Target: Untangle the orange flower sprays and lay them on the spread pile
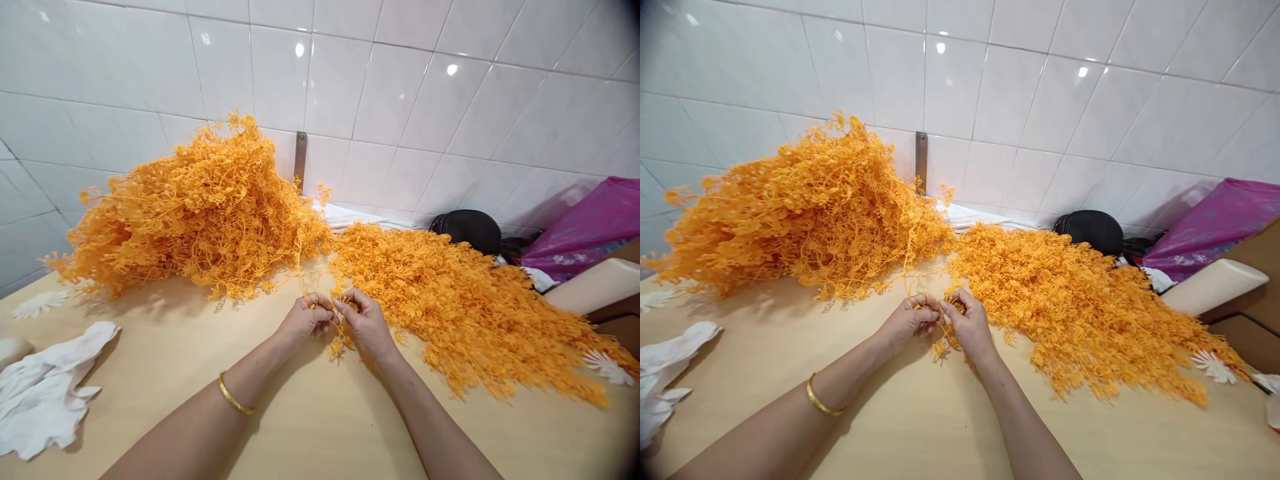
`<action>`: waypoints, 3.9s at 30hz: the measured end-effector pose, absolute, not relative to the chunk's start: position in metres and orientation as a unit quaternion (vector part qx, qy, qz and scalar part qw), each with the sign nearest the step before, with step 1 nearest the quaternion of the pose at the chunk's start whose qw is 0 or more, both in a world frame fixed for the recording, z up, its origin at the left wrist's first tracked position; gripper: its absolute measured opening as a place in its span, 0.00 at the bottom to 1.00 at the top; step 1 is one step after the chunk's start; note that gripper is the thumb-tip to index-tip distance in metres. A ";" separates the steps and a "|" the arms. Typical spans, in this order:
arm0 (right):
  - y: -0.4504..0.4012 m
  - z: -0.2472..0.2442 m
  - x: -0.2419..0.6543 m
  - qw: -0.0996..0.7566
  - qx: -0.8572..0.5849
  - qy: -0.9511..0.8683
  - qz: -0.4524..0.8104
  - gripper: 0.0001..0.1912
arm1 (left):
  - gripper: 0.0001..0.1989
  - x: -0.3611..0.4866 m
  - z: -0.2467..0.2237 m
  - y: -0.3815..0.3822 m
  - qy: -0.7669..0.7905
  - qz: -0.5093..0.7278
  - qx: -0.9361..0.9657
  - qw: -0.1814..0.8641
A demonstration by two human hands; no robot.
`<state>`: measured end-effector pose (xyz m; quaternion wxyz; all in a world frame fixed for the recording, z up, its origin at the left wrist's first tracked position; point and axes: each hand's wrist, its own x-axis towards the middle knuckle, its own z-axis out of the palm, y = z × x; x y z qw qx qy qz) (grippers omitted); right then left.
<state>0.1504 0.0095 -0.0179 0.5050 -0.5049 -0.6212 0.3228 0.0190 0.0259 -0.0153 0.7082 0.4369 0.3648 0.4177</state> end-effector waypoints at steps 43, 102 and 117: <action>0.007 -0.021 0.151 0.441 -0.515 -0.607 0.414 0.10 | 0.07 0.015 -0.019 0.032 0.323 0.411 0.338 0.782; 0.021 -0.003 0.202 0.705 -0.557 -0.260 0.353 0.10 | 0.07 0.006 -0.021 0.040 0.277 0.498 0.303 0.764; -0.008 0.009 0.160 0.621 -0.538 -0.534 0.199 0.12 | 0.07 0.010 -0.026 0.046 0.277 0.531 0.215 0.771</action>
